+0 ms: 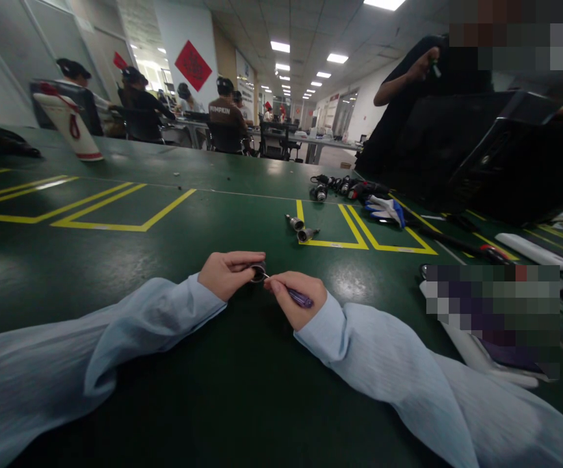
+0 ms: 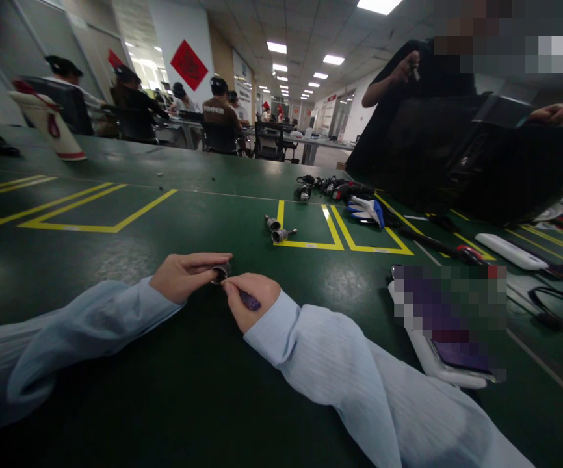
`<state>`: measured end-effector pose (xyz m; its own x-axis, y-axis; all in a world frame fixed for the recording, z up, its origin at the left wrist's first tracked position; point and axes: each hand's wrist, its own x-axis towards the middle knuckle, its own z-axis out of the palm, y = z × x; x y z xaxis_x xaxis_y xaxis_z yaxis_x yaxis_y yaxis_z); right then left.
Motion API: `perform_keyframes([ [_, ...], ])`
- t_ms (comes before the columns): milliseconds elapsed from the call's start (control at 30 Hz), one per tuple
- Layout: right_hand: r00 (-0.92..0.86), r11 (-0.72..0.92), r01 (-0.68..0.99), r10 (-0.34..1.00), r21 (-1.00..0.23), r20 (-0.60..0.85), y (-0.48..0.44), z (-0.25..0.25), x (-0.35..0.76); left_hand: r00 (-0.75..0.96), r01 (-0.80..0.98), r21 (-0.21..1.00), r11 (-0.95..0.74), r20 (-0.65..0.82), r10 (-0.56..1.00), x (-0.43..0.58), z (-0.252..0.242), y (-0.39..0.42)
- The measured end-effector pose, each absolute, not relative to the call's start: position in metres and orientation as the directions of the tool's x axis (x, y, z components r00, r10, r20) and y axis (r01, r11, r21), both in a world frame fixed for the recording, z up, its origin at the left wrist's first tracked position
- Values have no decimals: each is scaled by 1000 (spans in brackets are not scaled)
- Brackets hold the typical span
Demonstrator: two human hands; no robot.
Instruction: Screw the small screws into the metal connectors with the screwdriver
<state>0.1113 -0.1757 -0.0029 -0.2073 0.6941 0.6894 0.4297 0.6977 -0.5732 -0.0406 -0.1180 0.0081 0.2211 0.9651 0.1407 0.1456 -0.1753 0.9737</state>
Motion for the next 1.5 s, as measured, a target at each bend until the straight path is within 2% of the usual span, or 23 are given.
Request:
perform_keyframes([
  [167, -213, 704, 433, 687, -563, 695, -176, -4, 112, 218, 155, 955, -254, 218, 951, -40, 10, -119],
  [467, -245, 741, 469, 632, -481, 736, -176, -5, 111, 198, 164, 980, -111, 77, 977, -40, 13, -120],
  [767, -271, 755, 490, 607, -436, 747, -177, -4, 112, 187, 158, 965, -209, 179, 966, -40, 11, -119],
  [1167, -320, 768, 532, 573, -357, 755, -177, -3, 111, 229, 191, 956, -224, 179, 957, -38, 14, -120],
  [1500, -300, 755, 530, 593, -387, 747, -177, -3, 111, 210, 202, 959, -198, 155, 965, -38, 13, -121],
])
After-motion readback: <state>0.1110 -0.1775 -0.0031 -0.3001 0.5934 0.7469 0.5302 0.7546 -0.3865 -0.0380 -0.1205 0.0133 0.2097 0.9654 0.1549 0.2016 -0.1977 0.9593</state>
